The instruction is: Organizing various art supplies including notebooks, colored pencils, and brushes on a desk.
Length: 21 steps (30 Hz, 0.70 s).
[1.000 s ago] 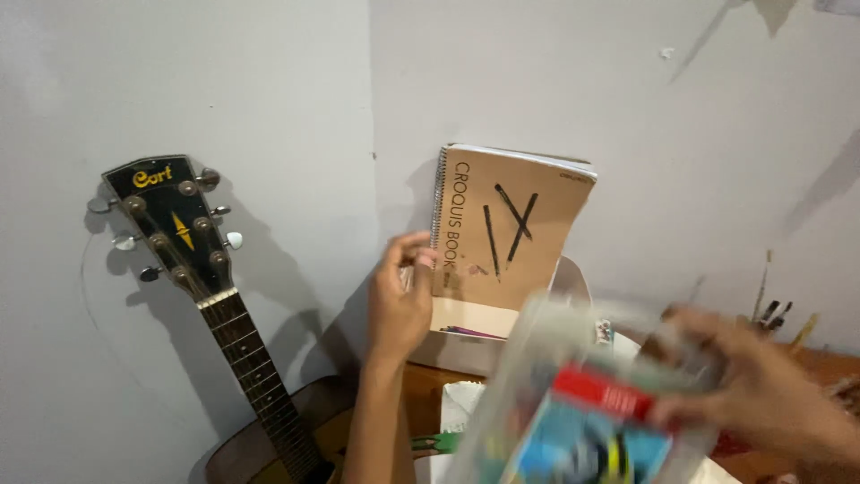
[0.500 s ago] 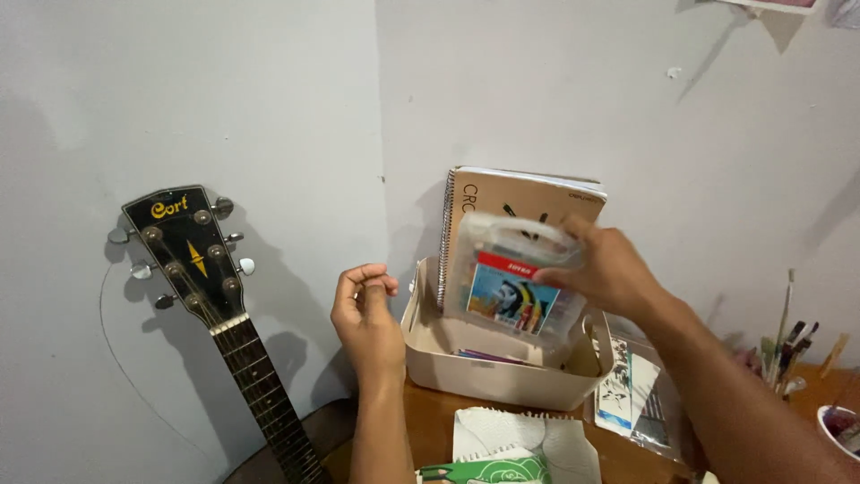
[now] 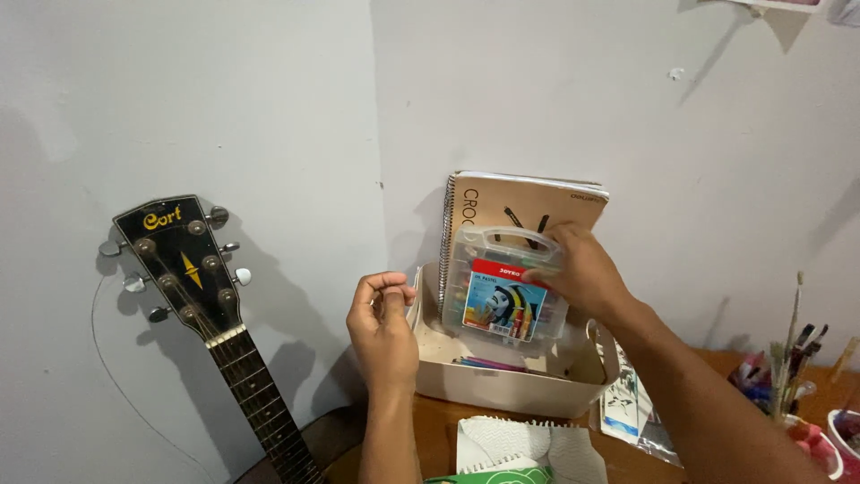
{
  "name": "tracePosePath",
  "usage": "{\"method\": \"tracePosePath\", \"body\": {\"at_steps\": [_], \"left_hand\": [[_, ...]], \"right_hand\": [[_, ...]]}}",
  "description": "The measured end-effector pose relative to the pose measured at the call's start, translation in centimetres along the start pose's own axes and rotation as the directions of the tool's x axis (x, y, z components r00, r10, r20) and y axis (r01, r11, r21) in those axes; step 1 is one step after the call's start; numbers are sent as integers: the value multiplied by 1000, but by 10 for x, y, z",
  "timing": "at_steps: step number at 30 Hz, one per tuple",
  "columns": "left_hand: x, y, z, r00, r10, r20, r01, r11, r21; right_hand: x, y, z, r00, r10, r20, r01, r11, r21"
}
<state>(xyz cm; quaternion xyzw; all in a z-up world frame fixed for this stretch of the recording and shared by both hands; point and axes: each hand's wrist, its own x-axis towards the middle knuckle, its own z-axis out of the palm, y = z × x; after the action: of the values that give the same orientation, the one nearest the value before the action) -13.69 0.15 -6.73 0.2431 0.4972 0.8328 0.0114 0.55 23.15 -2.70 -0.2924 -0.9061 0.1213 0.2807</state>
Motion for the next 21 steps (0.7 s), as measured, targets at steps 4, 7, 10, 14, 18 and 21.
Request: {"method": "tracePosePath", "body": {"at_steps": [4, 7, 10, 14, 18, 21], "left_hand": [[-3, 2, 1, 1000, -11, 13, 11, 1000, -14], [-1, -2, 4, 1000, -26, 6, 26, 1000, 12], [-3, -3, 4, 998, -64, 19, 64, 998, 1], [-2, -16, 8, 994, -84, 69, 88, 995, -45], [-8, -13, 8, 989, -69, 132, 72, 997, -21], [-8, -12, 11, 987, -65, 146, 63, 998, 17]], "right_hand": [[9, 2, 13, 997, -73, -28, 66, 979, -194], [-3, -3, 11, 958, -254, -134, 205, 932, -298], [-11, -22, 3, 971, -206, -123, 142, 907, -397], [-6, 7, 27, 960, -257, -109, 171, 851, -497], [-21, -4, 25, 926, -339, -167, 231, 858, -458], [-26, 1, 21, 902, -384, -197, 278, 866, -416]]}}
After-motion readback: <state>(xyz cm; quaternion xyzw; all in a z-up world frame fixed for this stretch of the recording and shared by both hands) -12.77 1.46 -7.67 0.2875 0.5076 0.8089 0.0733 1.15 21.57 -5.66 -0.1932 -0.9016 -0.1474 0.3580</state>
